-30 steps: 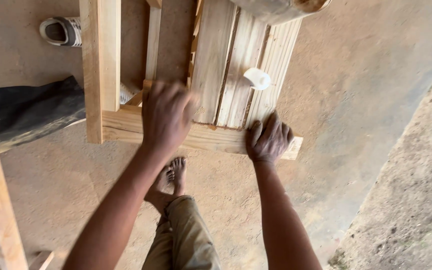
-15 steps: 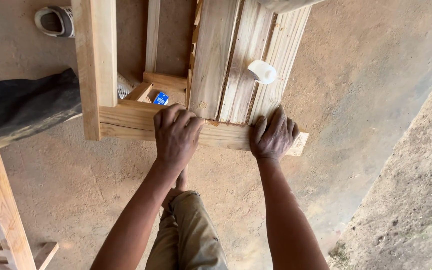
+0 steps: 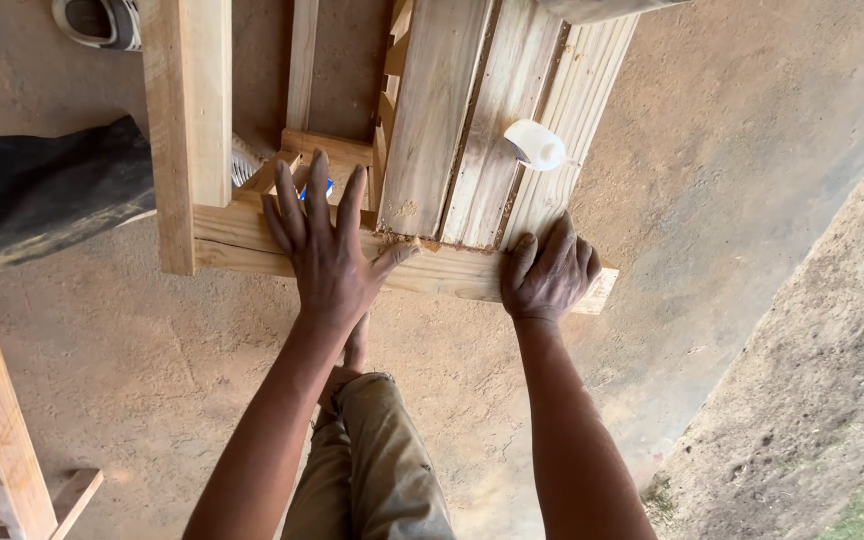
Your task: The person crouches beside a wooden chair frame on the ground and squeezes wood glue from a plastic bottle along the joints between the seat slats and the rail. They press and align the slats by hand, sprinkle sawdust from a container onto the glued joint, and continue applying glue along the seam.
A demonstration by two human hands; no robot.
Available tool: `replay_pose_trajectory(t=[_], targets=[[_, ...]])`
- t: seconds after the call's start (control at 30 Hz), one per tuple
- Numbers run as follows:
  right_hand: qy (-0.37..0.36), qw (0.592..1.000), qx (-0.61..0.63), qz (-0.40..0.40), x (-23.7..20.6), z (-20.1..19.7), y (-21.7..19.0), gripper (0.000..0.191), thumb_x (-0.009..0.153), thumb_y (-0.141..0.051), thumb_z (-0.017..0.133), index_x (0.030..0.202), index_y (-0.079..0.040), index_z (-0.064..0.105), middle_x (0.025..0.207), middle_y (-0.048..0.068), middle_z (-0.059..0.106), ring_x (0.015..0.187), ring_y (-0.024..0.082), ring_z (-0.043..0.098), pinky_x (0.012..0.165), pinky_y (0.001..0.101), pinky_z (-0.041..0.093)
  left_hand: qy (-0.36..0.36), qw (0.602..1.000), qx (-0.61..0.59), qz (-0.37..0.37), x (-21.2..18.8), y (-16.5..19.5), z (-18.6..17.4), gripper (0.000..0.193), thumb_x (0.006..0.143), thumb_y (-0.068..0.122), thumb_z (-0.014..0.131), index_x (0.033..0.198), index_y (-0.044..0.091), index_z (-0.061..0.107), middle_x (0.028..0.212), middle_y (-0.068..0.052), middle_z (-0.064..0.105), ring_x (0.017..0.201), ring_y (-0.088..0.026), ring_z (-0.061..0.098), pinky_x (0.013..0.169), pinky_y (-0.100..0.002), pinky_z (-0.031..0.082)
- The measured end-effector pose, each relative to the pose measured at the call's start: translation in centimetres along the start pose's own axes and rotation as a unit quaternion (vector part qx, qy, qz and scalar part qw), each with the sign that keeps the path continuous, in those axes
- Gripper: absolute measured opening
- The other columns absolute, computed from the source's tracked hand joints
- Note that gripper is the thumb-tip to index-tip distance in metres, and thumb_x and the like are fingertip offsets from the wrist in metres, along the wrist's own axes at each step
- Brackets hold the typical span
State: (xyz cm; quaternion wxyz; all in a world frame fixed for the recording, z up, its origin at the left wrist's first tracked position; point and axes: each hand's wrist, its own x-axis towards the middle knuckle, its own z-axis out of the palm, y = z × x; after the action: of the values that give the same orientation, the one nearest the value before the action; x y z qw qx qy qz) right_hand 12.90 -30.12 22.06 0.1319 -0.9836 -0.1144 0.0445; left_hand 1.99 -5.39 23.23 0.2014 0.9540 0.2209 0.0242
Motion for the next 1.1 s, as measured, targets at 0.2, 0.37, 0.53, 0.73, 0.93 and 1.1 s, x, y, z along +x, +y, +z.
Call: replay_pose_trajectory(t=[0.2, 0.37, 0.53, 0.73, 0.93, 1.1], targets=[[0.003, 1.000, -0.015, -0.007, -0.2, 0.3, 0.5, 0.066, 0.107, -0.049, 0.036, 0.143, 0.003, 0.053, 0.110, 0.018, 0.071, 0.107, 0.034, 0.060, 0.109, 0.0491, 0.035, -0.030, 0.998, -0.049, -0.038, 0.5, 0.1, -0.6, 0.120, 0.079, 0.076, 0.086, 0.168, 0.026, 0.024, 0.176, -0.017, 0.004, 0.160, -0.046, -0.005, 0.126, -0.079, -0.001], [0.008, 1.000, -0.001, -0.008, -0.2, 0.2, 0.6, 0.067, 0.107, -0.049, 0.035, 0.143, 0.005, 0.053, 0.111, 0.019, 0.071, 0.108, 0.034, 0.061, 0.109, 0.0494, 0.035, -0.035, 0.998, -0.030, -0.050, 1.1, 0.0, -0.2, 0.109, 0.084, 0.080, 0.075, 0.166, 0.029, 0.027, 0.175, -0.016, 0.005, 0.160, -0.045, -0.007, 0.124, -0.077, -0.005], [0.008, 1.000, -0.014, -0.011, -0.1, 0.0, 0.5, 0.067, 0.106, -0.049, 0.036, 0.142, 0.005, 0.053, 0.110, 0.019, 0.071, 0.108, 0.034, 0.061, 0.110, 0.0492, 0.035, -0.015, 1.000, -0.012, -0.015, 1.2, 0.2, 1.1, 0.108, 0.087, 0.091, 0.064, 0.166, 0.025, 0.028, 0.173, -0.018, 0.008, 0.157, -0.048, -0.004, 0.122, -0.077, -0.006], [-0.003, 1.000, -0.013, -0.007, -0.1, -0.1, 0.4, 0.067, 0.106, -0.049, 0.037, 0.142, 0.005, 0.053, 0.107, 0.018, 0.071, 0.105, 0.034, 0.062, 0.110, 0.0493, 0.036, -0.046, 0.998, -0.008, -0.036, 0.4, -0.6, 0.5, 0.095, 0.095, 0.084, 0.059, 0.169, 0.030, 0.032, 0.180, -0.014, 0.011, 0.162, -0.045, -0.001, 0.128, -0.072, -0.003], [0.017, 1.000, -0.015, -0.020, -0.1, 0.1, 0.6, 0.067, 0.108, -0.050, 0.036, 0.143, 0.005, 0.052, 0.109, 0.018, 0.071, 0.106, 0.034, 0.063, 0.109, 0.0493, 0.036, -0.014, 0.999, -0.039, -0.005, 0.8, -0.1, 0.7, 0.101, 0.088, 0.090, 0.056, 0.162, 0.024, 0.035, 0.171, -0.017, 0.015, 0.156, -0.046, 0.001, 0.121, -0.076, -0.001], [0.010, 1.000, -0.011, -0.014, 0.0, 0.1, 0.6, 0.066, 0.107, -0.048, 0.036, 0.143, 0.005, 0.052, 0.108, 0.018, 0.071, 0.104, 0.033, 0.063, 0.110, 0.0500, 0.036, -0.031, 0.998, -0.044, -0.013, 0.8, -0.4, 0.0, 0.082, 0.098, 0.077, 0.052, 0.163, 0.030, 0.040, 0.176, -0.013, 0.019, 0.162, -0.043, 0.002, 0.128, -0.072, 0.000]])
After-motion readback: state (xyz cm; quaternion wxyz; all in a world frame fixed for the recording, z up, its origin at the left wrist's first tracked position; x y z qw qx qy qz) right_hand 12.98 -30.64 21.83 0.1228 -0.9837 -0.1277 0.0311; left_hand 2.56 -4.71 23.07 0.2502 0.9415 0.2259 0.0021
